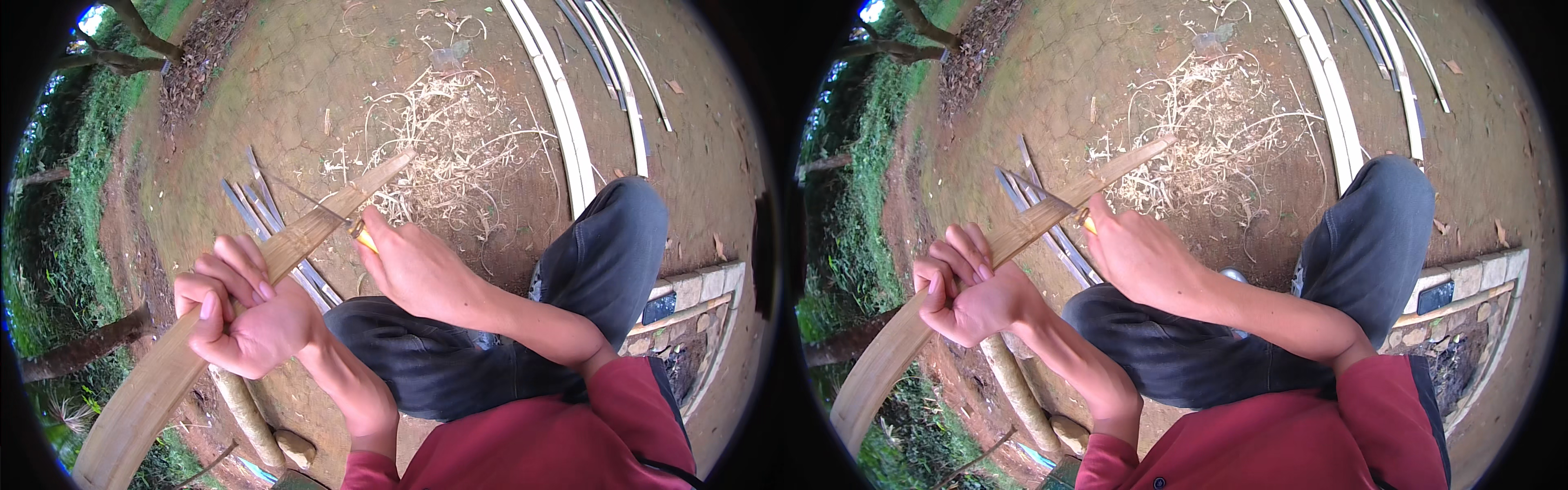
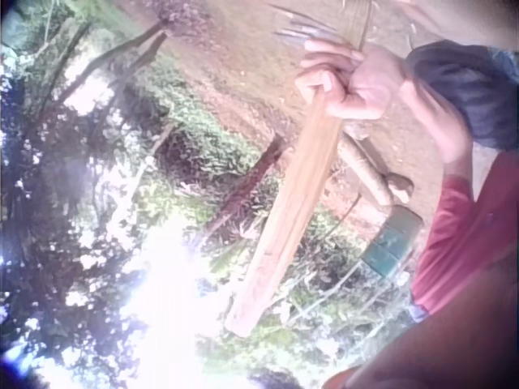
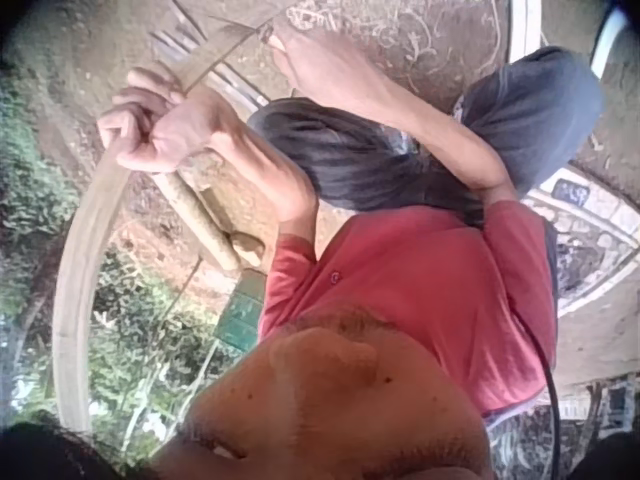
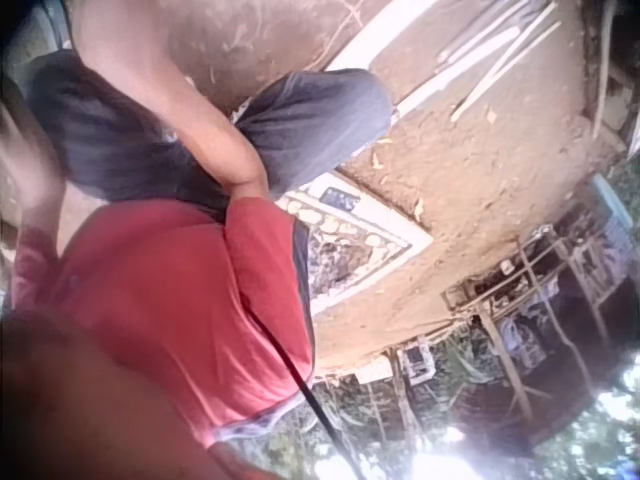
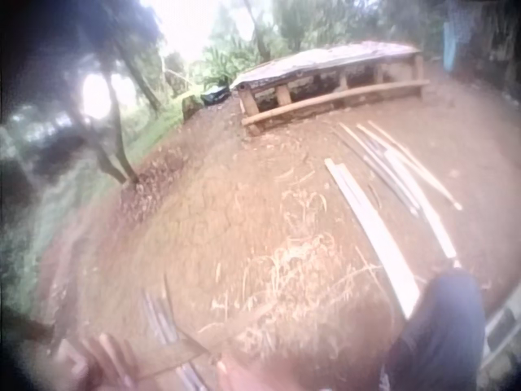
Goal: The person uses a knife to shave down the surface of a bamboo strip, removing thin wood shavings to smooth the material.
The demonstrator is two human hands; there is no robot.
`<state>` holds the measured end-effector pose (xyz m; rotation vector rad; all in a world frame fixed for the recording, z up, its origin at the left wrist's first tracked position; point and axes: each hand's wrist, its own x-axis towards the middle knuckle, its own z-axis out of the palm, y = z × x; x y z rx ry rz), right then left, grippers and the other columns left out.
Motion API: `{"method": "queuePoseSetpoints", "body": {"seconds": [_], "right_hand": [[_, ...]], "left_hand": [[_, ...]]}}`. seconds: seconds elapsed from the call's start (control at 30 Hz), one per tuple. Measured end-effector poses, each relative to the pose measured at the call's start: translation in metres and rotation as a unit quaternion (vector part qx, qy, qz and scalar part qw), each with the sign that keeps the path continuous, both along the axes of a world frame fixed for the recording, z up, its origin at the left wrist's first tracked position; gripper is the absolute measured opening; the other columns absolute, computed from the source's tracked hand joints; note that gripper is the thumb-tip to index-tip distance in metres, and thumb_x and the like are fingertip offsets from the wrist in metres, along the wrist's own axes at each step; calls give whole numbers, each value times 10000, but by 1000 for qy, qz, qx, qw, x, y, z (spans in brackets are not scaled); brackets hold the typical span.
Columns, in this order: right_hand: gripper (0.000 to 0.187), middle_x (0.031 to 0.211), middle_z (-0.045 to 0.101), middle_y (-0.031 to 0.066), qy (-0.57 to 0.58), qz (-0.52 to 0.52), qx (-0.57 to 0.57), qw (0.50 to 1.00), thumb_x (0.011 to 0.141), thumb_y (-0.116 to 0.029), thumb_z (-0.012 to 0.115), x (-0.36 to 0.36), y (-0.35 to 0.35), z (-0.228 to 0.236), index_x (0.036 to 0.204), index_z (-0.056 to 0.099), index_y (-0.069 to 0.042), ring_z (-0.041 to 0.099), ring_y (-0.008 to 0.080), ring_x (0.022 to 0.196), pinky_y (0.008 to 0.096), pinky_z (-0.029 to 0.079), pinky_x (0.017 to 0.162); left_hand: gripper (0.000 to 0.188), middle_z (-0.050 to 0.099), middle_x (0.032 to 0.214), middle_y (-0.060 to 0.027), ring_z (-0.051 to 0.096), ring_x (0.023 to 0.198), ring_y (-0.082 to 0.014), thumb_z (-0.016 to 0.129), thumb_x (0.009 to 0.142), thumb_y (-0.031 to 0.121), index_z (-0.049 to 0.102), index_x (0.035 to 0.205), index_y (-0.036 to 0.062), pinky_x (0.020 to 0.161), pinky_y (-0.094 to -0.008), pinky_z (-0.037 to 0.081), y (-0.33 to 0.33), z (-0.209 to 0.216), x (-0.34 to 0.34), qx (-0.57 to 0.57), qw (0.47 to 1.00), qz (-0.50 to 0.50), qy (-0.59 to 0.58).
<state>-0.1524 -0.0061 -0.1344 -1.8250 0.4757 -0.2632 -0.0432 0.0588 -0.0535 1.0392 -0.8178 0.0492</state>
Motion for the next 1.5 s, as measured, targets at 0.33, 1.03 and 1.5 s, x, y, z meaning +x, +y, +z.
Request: {"method": "queuePoseSetpoints", "body": {"seconds": [0.33,1.03,1.5], "right_hand": [[282,554,567,260,66,-25,13,997,952,-91,479,13,-6,-77,1072,469,165,611,390,501,460,466,448],[272,539,568,194,57,-23,28,998,980,-127,454,-8,4,-69,1060,433,132,608,383,502,469,443,438],[273,563,584,214,41,-19,-45,998,970,-136,479,7,13,-70,1022,438,128,596,389,483,445,450,418]], "left_hand": [[251,284,468,-16,277,416,-109,448,771,160,289,580,126,426,-250,223,3,-1,-12,17,999,-33,-17],[258,269,478,-8,270,425,-104,450,761,177,273,579,130,430,-246,217,-4,-5,-21,17,999,-36,-17],[258,297,480,-12,288,431,-106,467,761,173,295,573,129,436,-242,227,9,3,-24,25,999,-14,-28]]}}
